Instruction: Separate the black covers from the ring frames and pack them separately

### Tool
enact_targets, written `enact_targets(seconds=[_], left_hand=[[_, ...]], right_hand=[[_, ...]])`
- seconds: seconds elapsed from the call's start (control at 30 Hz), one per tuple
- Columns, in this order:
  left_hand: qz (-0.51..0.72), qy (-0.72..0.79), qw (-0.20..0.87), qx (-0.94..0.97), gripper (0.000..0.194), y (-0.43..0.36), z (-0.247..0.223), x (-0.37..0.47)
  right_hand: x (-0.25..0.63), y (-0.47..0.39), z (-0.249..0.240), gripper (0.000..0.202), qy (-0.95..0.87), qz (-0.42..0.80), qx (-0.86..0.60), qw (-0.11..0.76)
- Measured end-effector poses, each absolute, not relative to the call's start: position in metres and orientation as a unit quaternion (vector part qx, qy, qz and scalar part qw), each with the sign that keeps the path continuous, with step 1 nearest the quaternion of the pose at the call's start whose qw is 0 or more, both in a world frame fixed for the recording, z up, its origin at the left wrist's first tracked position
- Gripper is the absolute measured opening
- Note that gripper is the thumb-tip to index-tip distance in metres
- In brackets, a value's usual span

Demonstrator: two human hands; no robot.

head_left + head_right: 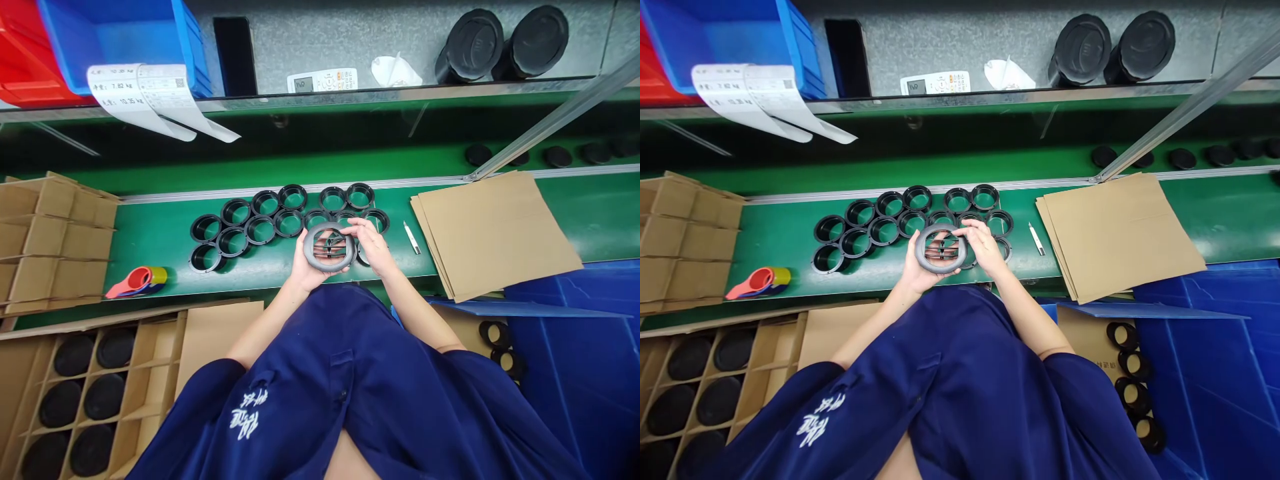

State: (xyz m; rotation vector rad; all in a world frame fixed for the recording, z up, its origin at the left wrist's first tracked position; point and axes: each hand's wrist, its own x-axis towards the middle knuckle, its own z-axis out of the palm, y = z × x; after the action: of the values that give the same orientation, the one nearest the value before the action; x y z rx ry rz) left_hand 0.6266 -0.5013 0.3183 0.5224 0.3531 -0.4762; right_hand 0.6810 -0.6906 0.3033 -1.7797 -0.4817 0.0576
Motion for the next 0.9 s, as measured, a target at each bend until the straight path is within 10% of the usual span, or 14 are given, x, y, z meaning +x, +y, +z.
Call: enact_targets(seconds=[0.37,0.9], left_hand=[[-0.234,0.314,0.868,0.305,0.057,-0.514,0.269,0.623],[-0.096,0.344,0.688,0.632,0.046,-0.498,0.145,0.642]], right_hand=[[0.649,-0.681,0.26,0.086,-0.407,0.096,-0.866,0.275],[0.682,-0.643,0.18,0.123,-0.272,0.118,-0.955,0.024]])
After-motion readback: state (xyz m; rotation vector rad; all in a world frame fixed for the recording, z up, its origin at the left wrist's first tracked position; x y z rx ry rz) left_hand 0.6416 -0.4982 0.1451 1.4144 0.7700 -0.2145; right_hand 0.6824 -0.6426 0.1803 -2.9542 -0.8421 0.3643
